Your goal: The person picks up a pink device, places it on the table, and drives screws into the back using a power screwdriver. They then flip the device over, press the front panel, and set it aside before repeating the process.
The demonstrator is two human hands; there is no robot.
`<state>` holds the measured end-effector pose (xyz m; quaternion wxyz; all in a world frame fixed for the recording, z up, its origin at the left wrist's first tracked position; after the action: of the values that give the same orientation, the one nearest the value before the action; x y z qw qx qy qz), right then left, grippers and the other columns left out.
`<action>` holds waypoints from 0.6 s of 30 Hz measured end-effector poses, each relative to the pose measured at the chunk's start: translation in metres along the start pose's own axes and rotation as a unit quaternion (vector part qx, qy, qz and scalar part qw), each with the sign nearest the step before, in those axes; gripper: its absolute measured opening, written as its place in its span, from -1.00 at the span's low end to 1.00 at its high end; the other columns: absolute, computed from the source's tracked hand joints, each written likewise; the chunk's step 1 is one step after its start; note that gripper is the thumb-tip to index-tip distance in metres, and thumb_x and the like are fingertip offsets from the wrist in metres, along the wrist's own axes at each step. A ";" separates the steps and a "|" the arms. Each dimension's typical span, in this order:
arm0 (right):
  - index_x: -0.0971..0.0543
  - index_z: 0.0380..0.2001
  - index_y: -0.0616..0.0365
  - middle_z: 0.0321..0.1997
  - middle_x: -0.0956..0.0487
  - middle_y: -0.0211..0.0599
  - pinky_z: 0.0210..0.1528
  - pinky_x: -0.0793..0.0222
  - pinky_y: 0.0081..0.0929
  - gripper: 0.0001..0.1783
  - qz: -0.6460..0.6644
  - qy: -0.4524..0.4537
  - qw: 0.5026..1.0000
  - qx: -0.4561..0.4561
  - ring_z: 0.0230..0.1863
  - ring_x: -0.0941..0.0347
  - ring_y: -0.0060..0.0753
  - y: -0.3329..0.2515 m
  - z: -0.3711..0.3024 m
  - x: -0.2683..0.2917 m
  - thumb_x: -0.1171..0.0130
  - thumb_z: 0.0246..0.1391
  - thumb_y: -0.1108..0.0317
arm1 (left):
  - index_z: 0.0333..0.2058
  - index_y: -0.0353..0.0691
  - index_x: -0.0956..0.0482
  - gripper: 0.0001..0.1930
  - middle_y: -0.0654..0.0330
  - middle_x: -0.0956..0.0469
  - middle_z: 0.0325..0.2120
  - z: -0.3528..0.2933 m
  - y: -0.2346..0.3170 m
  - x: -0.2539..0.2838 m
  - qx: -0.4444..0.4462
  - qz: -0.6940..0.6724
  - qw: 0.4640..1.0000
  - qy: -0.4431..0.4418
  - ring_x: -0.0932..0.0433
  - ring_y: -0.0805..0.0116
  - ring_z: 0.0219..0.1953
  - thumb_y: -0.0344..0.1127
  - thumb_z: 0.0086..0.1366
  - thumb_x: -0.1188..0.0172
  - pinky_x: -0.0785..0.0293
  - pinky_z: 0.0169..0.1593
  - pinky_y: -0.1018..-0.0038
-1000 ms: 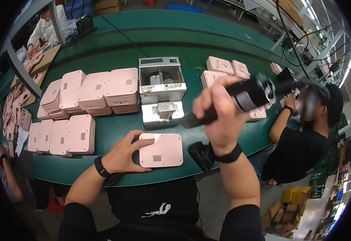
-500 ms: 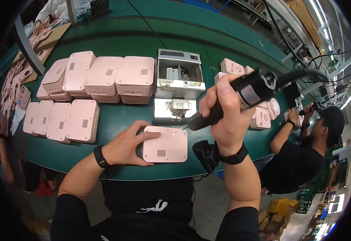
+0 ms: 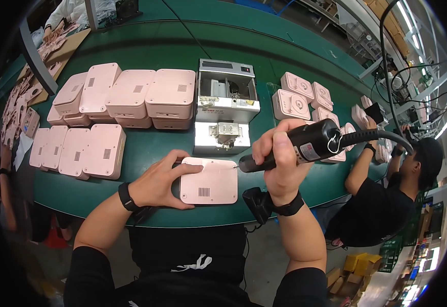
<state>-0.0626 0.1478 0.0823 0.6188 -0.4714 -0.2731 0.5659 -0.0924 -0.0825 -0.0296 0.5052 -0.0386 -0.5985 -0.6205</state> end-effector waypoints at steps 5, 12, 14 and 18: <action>-0.36 -0.20 0.12 -0.58 -0.37 -0.34 -0.48 -0.30 -0.40 -0.75 0.003 -0.006 1.000 0.006 -0.63 -0.27 -0.48 0.003 0.001 -0.002 -0.05 0.29 0.17 | 0.19 0.01 -0.49 -0.13 0.00 -0.33 0.11 -0.001 -0.002 0.001 0.011 0.008 1.000 -0.001 -0.50 -0.07 0.09 -0.06 -0.16 -0.66 -0.53 0.14 0.18; -0.37 -0.18 0.13 -0.57 -0.37 -0.35 -0.48 -0.30 -0.39 -0.74 -0.019 -0.019 0.999 0.021 -0.63 -0.28 -0.46 -0.018 0.016 -0.024 -0.02 0.32 0.16 | 0.21 0.05 -0.48 -0.12 -0.01 -0.33 0.12 -0.003 -0.001 0.000 0.017 0.017 1.000 -0.010 -0.50 -0.07 0.08 -0.02 -0.14 -0.65 -0.53 0.14 0.18; -0.37 -0.17 0.13 -0.57 -0.37 -0.35 -0.47 -0.30 -0.39 -0.74 -0.011 -0.017 0.999 0.034 -0.63 -0.28 -0.46 -0.021 0.023 -0.030 -0.02 0.32 0.15 | 0.22 0.06 -0.47 -0.11 -0.01 -0.32 0.13 -0.003 -0.001 0.001 0.011 0.013 1.000 -0.008 -0.50 -0.06 0.08 -0.01 -0.13 -0.64 -0.53 0.13 0.19; -0.37 -0.17 0.12 -0.56 -0.38 -0.35 -0.46 -0.31 -0.38 -0.72 0.015 -0.002 0.997 0.074 -0.63 -0.29 -0.45 -0.020 0.040 -0.035 -0.01 0.33 0.12 | 0.24 0.08 -0.46 -0.11 -0.02 -0.32 0.13 -0.004 -0.001 0.001 0.000 0.025 1.000 -0.002 -0.50 -0.06 0.08 0.01 -0.13 -0.64 -0.53 0.13 0.19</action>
<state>-0.0962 0.1274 0.1234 0.6426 -0.4273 -0.2249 0.5949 -0.0914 -0.0861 -0.0302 0.5195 -0.0547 -0.5985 -0.6074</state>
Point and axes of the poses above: each hand's wrist, its own z-axis towards the middle knuckle, its own x-axis out of the back of the hand, y = z × x, the point moved 6 cm from there along z, towards the middle knuckle
